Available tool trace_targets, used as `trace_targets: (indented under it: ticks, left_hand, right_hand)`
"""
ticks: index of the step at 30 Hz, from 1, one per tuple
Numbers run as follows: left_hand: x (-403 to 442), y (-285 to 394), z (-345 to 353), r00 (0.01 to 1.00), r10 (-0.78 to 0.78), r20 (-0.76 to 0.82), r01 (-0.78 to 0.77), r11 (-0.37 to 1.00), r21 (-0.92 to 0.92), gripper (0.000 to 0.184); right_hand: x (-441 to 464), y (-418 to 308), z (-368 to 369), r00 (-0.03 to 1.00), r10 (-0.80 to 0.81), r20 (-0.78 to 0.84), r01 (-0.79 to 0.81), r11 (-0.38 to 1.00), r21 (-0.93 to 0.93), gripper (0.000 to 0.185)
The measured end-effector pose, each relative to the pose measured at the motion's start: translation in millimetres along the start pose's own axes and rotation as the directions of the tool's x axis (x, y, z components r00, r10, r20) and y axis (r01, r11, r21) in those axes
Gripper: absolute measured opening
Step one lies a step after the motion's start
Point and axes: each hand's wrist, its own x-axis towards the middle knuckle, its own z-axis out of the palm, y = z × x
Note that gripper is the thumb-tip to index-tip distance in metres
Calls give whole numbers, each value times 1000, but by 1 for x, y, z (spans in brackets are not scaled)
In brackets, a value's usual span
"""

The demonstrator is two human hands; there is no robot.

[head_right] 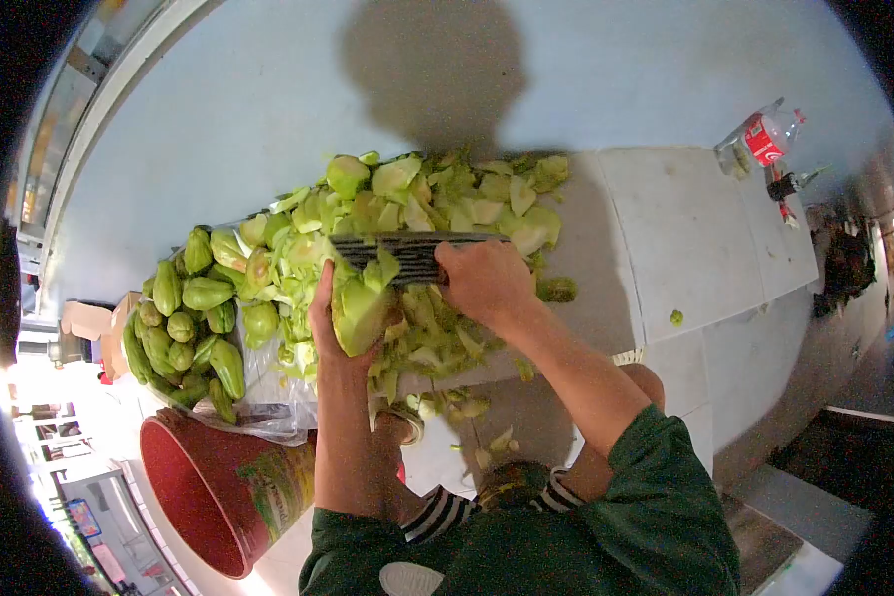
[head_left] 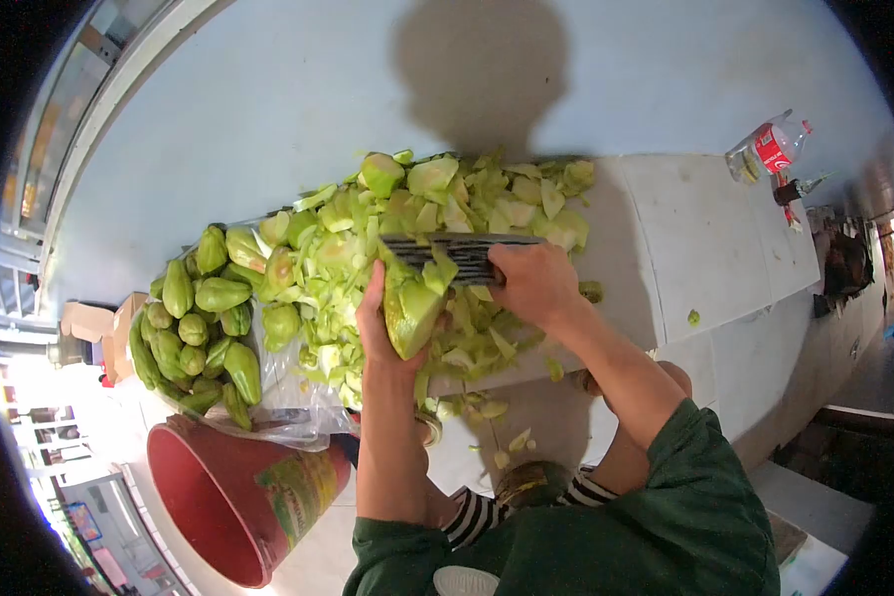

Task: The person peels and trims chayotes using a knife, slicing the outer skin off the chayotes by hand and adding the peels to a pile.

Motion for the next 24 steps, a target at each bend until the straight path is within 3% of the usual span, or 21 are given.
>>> trace_targets:
  ticks: [1, 3, 6, 7, 9, 13, 15, 16, 18, 19, 21, 24]
  left_hand:
    - [-2, 1, 0, 1000, 12, -4, -12, 1000, 7, 43]
    - [5, -5, -13, 993, 105, 51, -102, 993, -58, 44]
    - [4, -4, 5, 997, -36, -67, 26, 989, -145, 45]
    - [3, -8, -8, 994, 73, -83, -77, 996, -41, 47]
    - [1, -3, 3, 998, 16, -63, -14, 999, 33, 46]
    - [5, -4, -9, 999, -1, 40, 2, 999, -37, 45]
    - [1, -6, -6, 998, 43, 54, -41, 998, -41, 46]
    - [1, -6, -6, 996, 67, 60, -64, 997, -44, 46]
    - [1, -4, -7, 998, 34, 50, -34, 999, -12, 46]
    - [0, -3, -7, 999, -1, 42, -1, 1000, 26, 46]
    - [-4, -2, -6, 997, 2, 79, -2, 1000, -4, 48]
    - [-5, 0, -9, 989, 3, 147, 7, 997, -71, 50]
  right_hand:
    - [1, -1, -6, 1000, 0, -4, 0, 1000, -3, 24]
    - [-2, -6, -18, 951, -309, 14, 298, 927, 226, 19]
    - [-7, -15, -20, 942, -332, -50, 336, 933, 133, 23]
    - [-5, -13, -16, 942, -331, -48, 334, 932, 137, 23]
    - [1, -6, -9, 997, 16, 75, -24, 995, 100, 24]
    - [-3, -10, -12, 991, 30, 131, -32, 999, 8, 21]
    - [-4, -2, -14, 986, -162, -46, 165, 984, 69, 19]
    - [-2, -3, -14, 986, -163, -45, 165, 984, 69, 19]
    - [1, -7, -13, 996, 52, 73, -55, 997, 44, 17]
    - [2, -2, -9, 996, 52, 74, -56, 997, 45, 17]
    - [8, 10, -3, 908, 343, 239, -333, 939, -82, 16]
    - [7, 16, -14, 936, 317, 154, -327, 944, 47, 17]
